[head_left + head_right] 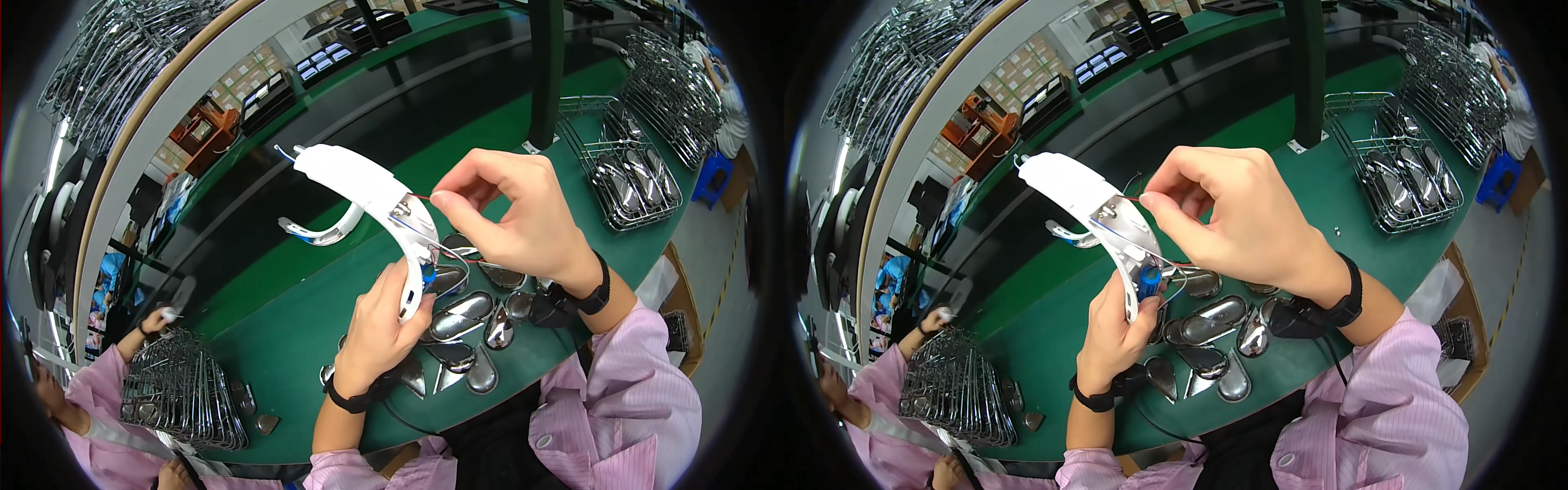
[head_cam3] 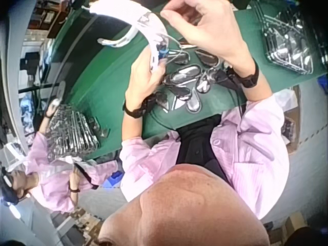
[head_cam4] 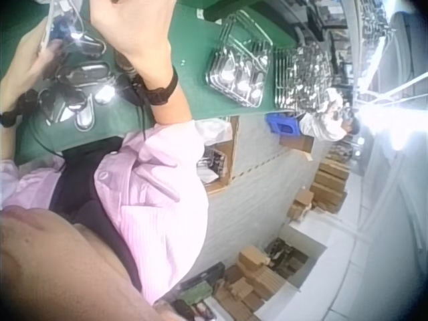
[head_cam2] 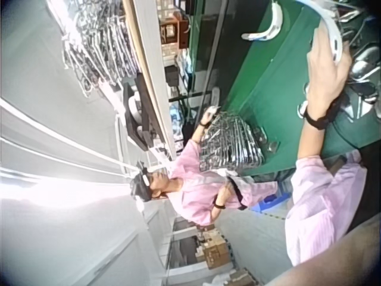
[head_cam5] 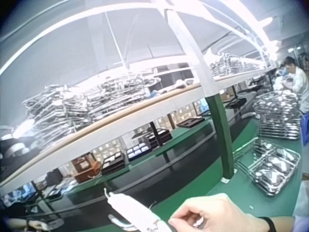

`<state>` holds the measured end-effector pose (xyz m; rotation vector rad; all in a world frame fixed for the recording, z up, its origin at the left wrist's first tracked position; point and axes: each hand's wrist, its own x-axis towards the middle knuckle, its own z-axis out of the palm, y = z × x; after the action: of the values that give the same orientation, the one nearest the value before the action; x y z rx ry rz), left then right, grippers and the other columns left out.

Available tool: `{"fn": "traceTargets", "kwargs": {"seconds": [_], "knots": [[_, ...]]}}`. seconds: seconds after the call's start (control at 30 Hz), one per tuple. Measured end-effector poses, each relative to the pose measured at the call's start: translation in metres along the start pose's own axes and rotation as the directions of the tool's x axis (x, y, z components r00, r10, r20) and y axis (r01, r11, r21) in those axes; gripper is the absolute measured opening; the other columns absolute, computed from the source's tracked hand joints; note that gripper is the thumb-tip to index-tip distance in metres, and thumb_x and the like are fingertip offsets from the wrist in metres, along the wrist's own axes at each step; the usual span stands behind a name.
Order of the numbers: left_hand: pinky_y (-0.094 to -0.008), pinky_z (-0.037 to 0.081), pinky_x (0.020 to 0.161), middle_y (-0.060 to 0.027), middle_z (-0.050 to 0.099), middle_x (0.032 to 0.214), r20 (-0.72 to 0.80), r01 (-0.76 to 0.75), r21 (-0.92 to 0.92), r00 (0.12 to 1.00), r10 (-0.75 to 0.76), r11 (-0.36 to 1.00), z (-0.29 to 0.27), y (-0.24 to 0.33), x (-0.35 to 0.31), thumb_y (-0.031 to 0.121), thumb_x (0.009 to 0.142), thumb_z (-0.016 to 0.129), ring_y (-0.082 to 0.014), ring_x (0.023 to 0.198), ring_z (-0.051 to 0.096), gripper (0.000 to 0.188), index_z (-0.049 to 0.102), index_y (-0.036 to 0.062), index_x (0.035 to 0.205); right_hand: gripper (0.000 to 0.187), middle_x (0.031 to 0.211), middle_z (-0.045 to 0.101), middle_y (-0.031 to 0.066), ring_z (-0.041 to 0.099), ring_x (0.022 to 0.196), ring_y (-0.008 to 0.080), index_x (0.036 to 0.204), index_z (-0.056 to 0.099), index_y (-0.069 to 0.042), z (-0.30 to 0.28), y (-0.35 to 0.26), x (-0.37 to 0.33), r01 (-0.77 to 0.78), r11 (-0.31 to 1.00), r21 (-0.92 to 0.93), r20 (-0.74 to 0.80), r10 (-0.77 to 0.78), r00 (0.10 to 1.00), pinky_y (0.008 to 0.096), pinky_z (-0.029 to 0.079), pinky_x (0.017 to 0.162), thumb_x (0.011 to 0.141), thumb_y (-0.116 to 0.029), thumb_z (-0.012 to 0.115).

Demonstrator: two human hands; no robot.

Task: Assemble plastic components and metal covers for an electronic device on a factory line.

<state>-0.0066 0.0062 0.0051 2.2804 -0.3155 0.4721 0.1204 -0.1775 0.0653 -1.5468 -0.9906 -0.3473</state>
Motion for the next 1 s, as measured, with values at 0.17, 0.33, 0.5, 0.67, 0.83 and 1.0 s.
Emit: {"fn": "traceTargets", "kwargs": {"seconds": [0.17, 0.33, 0.5, 0.67, 0.83, 1.0], "knots": [[-0.04, 0.053, 0.065, -0.0182, 0.063, 0.096, 0.038, -0.048, 0.004, 0.998, 0.048, 0.999, 0.003, 0.006, 0.003, 0.01, 0.085, 0.071, -0.0356, 0.077, 0.066, 0.052, 0.053, -0.002, 0.133, 0.01, 0.071, 0.069, 0.0077, 0.066, 0.06, 0.0106, 0.087, 0.07, 0.004, 0.005, 0.002, -0.003, 0.03, 0.999, 0.02, -0.039, -0.029, 0.999, 0.0229, 0.051, 0.054, 0.087, -0.005, 0.072], [-0.0405, 0.054, 0.067, -0.0188, 0.064, 0.097, 0.005, 0.008, -0.021, 1.0, -0.008, 1.0, 0.0, 0.0, 0.0, 0.01, 0.085, 0.071, -0.0362, 0.078, 0.067, 0.054, 0.053, -0.0016, 0.134, 0.012, 0.07, 0.069, 0.0085, 0.064, 0.057, 0.0083, 0.087, 0.069, 0.006, -0.003, -0.004, 0.001, -0.096, 0.995, 0.011, 0.078, 0.095, 0.992, 0.0222, 0.05, 0.052, 0.088, -0.005, 0.071], [-0.0413, 0.053, 0.067, -0.0183, 0.064, 0.096, 0.076, 0.006, 0.049, 0.997, -0.01, 0.999, -0.002, 0.007, 0.003, 0.01, 0.085, 0.071, -0.036, 0.077, 0.066, 0.053, 0.053, -0.0008, 0.134, 0.013, 0.068, 0.069, 0.0079, 0.062, 0.056, 0.0058, 0.087, 0.069, 0.006, 0.0, 0.001, -0.001, -0.103, 0.992, 0.08, 0.083, 0.096, 0.992, 0.0214, 0.049, 0.051, 0.089, -0.007, 0.072], [-0.0405, 0.053, 0.066, -0.0172, 0.063, 0.095, 0.004, -0.041, 0.012, 0.999, 0.041, 0.999, 0.0, 0.0, 0.002, 0.01, 0.085, 0.071, -0.0351, 0.076, 0.065, 0.054, 0.053, 0.0002, 0.135, 0.014, 0.068, 0.069, 0.0067, 0.06, 0.056, 0.0044, 0.085, 0.07, 0.005, -0.007, -0.003, 0.002, -0.149, 0.986, 0.077, 0.11, 0.14, 0.984, 0.0203, 0.047, 0.051, 0.088, -0.008, 0.073], [-0.0388, 0.054, 0.072, -0.0182, 0.066, 0.104, 0.117, 0.036, -0.082, 0.993, -0.026, 0.996, -0.002, 0.005, 0.001, 0.011, 0.086, 0.071, -0.0344, 0.081, 0.067, 0.051, 0.056, 0.0001, 0.133, 0.021, 0.065, 0.066, 0.0021, 0.059, 0.058, 0.0039, 0.084, 0.072, 0.003, -0.018, 0.0, 0.004, -0.328, 0.927, 0.182, 0.213, 0.289, 0.933, 0.0198, 0.044, 0.052, 0.091, -0.016, 0.074], [-0.0322, 0.053, 0.074, -0.0085, 0.068, 0.093, 0.273, 0.065, -0.279, 0.962, 0.014, 0.958, -0.011, 0.015, -0.004, 0.012, 0.09, 0.063, -0.0188, 0.08, 0.067, 0.033, 0.062, -0.0029, 0.12, 0.089, 0.097, 0.073, 0.0129, 0.068, 0.093, 0.0175, 0.108, 0.071, 0.005, -0.034, 0.025, 0.024, -0.657, 0.696, 0.29, 0.52, 0.462, 0.719, 0.031, 0.053, 0.083, 0.098, -0.074, 0.031]]}}
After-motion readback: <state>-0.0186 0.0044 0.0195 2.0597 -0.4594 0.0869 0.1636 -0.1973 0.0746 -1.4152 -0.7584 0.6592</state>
